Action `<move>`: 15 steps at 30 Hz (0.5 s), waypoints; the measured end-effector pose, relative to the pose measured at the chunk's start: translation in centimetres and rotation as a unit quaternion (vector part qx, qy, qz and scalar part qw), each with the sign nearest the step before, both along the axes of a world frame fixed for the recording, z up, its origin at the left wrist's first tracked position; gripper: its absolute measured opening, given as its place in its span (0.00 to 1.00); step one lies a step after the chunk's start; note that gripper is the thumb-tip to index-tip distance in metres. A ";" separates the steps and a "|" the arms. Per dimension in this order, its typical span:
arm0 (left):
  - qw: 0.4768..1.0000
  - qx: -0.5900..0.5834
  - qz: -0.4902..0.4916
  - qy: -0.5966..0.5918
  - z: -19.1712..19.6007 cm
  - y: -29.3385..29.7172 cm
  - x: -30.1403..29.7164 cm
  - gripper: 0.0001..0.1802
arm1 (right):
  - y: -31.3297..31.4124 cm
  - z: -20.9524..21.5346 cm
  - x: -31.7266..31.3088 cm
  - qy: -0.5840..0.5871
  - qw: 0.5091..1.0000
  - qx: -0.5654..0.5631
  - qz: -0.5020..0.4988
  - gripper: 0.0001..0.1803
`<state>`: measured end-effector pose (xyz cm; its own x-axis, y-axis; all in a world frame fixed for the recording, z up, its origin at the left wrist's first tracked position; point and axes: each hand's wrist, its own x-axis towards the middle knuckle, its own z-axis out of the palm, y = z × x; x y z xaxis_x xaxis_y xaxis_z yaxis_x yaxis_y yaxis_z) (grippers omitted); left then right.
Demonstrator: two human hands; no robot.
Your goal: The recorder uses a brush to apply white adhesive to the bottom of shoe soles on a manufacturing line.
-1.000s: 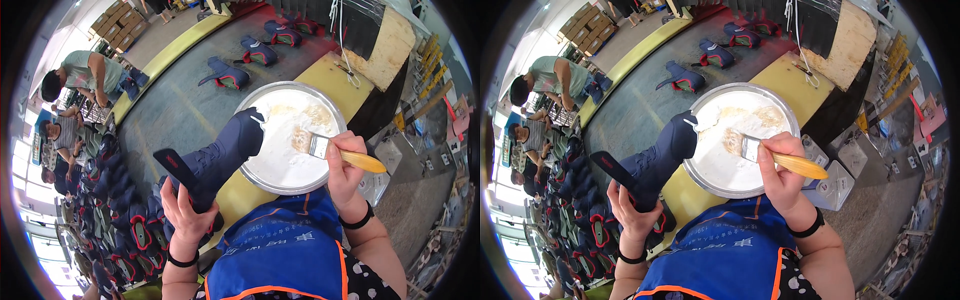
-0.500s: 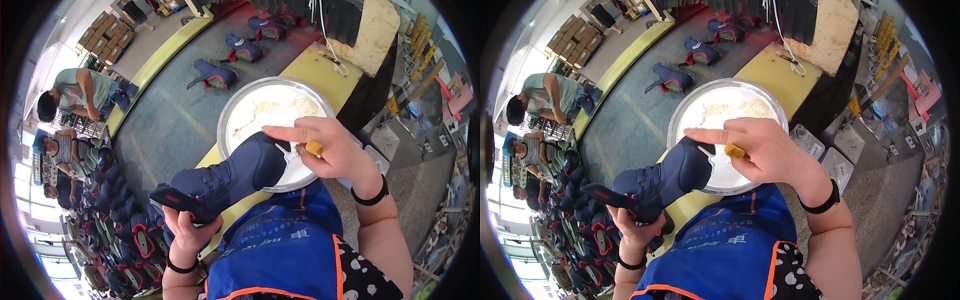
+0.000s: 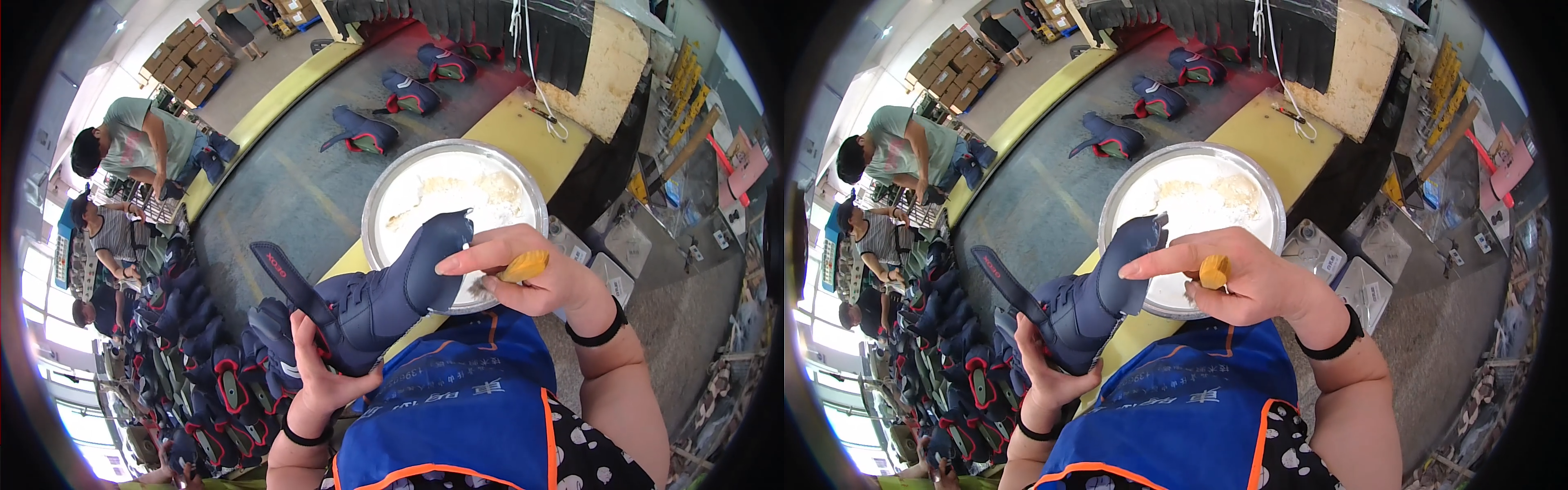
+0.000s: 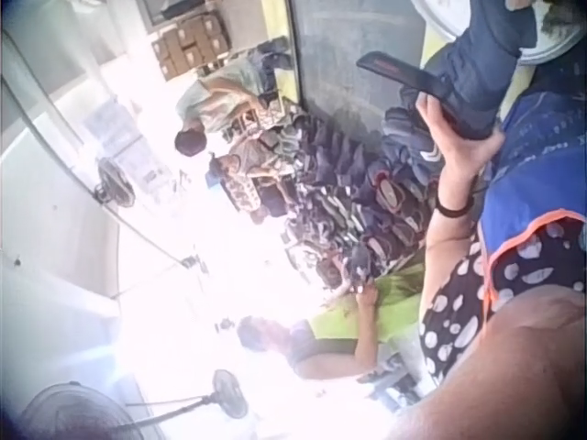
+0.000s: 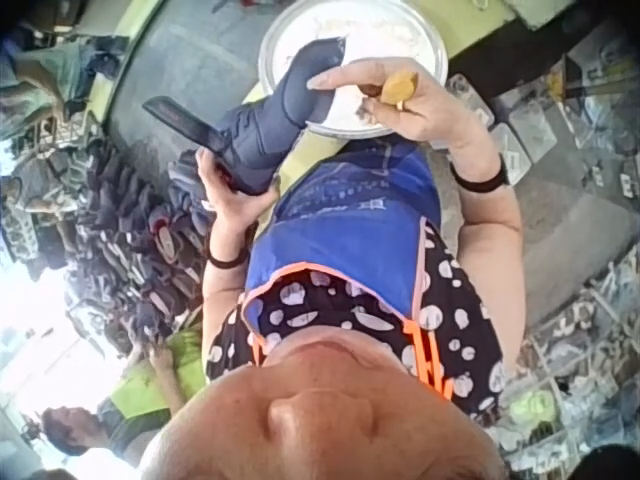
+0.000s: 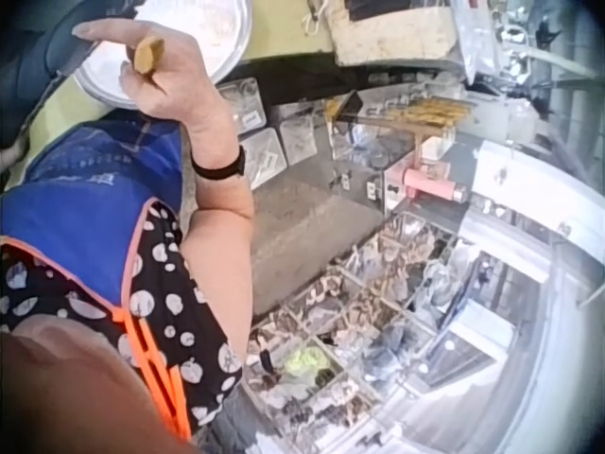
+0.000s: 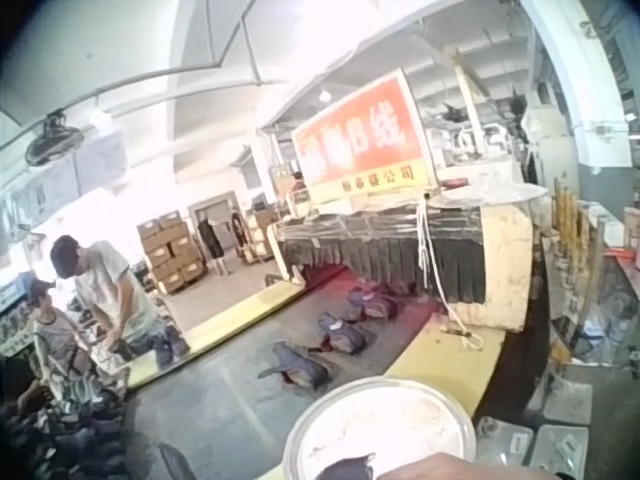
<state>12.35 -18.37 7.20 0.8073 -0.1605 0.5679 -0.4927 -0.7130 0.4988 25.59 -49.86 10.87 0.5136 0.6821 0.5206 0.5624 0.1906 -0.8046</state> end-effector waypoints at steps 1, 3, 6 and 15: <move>1.000 -0.010 0.014 0.013 -0.2 -0.1 0.0 0.58 | 0.1 -0.1 -0.1 -0.003 1.000 0.001 0.002 0.34; 0.993 -0.093 -0.001 0.067 -0.5 -0.6 0.1 0.58 | 0.4 -0.3 -0.3 0.076 0.993 0.010 0.090 0.32; 0.930 -0.311 -0.012 0.194 -0.2 -1.0 0.4 0.61 | 1.2 0.0 -1.0 0.072 0.995 -0.019 0.065 0.32; 0.747 -0.550 -0.101 0.360 1.8 -3.2 1.4 0.56 | 5.3 1.3 -4.5 -0.297 0.901 -0.279 -0.152 0.42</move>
